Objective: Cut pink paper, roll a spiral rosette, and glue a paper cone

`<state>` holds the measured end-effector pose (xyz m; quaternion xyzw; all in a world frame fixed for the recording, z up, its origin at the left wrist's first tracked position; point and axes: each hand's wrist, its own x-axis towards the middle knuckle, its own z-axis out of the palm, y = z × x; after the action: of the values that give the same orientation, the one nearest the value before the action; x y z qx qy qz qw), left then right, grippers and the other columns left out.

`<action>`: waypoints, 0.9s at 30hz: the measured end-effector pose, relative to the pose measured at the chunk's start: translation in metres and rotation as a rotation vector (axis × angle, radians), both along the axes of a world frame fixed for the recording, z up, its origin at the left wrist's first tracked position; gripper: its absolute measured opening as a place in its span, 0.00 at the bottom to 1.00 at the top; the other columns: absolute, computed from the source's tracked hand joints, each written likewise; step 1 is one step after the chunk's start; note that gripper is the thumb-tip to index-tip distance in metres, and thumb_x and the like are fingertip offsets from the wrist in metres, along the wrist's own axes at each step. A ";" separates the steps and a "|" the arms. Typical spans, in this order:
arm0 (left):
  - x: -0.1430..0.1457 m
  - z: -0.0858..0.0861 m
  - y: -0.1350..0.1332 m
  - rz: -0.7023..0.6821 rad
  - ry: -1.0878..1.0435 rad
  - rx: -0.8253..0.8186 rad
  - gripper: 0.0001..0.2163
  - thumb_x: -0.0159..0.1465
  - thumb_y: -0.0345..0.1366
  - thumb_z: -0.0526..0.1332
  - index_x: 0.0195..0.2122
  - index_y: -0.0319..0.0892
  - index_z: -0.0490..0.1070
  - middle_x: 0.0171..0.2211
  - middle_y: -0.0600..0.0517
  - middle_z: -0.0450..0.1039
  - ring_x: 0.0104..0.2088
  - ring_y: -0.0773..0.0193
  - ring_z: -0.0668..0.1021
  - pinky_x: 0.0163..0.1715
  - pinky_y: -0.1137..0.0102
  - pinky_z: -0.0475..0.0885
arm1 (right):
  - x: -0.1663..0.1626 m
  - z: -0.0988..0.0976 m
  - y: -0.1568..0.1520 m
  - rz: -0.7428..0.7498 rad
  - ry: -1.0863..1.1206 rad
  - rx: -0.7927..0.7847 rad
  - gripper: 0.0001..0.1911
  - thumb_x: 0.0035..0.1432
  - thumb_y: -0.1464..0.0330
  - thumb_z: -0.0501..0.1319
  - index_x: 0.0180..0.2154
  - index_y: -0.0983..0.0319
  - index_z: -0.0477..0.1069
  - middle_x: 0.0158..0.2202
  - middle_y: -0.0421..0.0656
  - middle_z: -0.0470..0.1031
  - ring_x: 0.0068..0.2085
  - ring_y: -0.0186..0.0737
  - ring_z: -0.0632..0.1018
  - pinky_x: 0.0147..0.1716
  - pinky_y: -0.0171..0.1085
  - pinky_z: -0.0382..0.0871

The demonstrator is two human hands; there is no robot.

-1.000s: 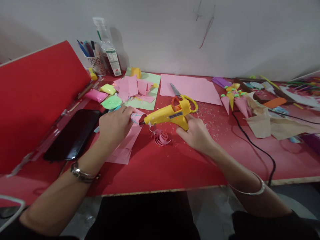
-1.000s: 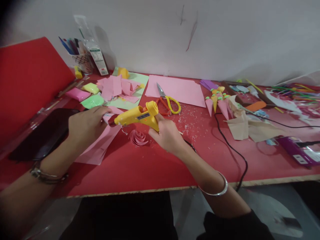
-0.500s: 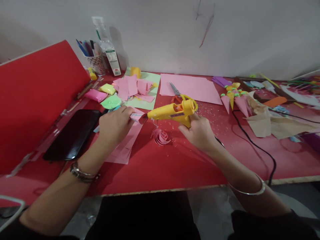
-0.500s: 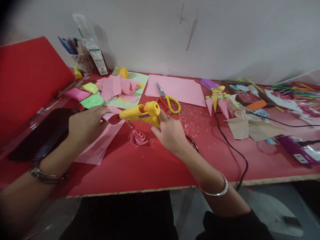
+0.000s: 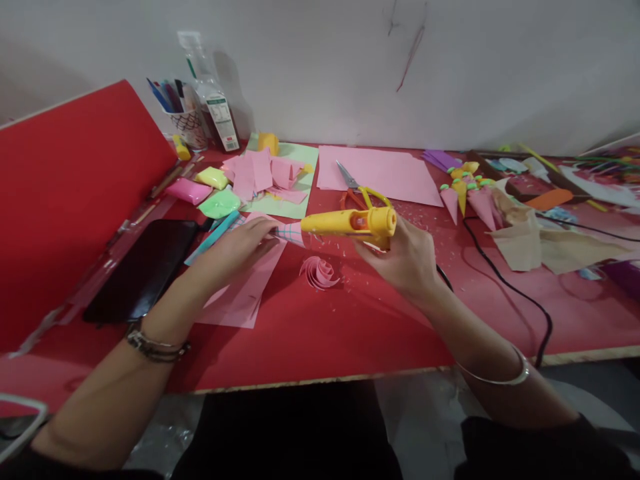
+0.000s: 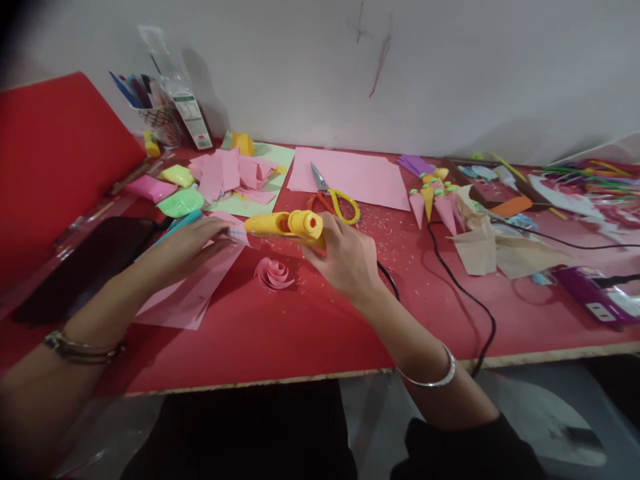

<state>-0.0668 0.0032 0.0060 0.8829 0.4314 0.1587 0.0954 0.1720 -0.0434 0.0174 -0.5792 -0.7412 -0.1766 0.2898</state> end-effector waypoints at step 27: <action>-0.003 -0.001 0.005 0.010 0.024 0.037 0.08 0.58 0.33 0.52 0.36 0.39 0.66 0.34 0.49 0.73 0.35 0.64 0.74 0.35 0.71 0.67 | -0.003 -0.001 -0.002 0.013 0.099 -0.012 0.14 0.48 0.58 0.56 0.34 0.62 0.64 0.21 0.40 0.69 0.21 0.34 0.69 0.19 0.33 0.54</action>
<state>-0.0700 0.0087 0.0048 0.8842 0.4339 0.1566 0.0734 0.1693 -0.0450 0.0168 -0.5841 -0.7308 -0.1415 0.3238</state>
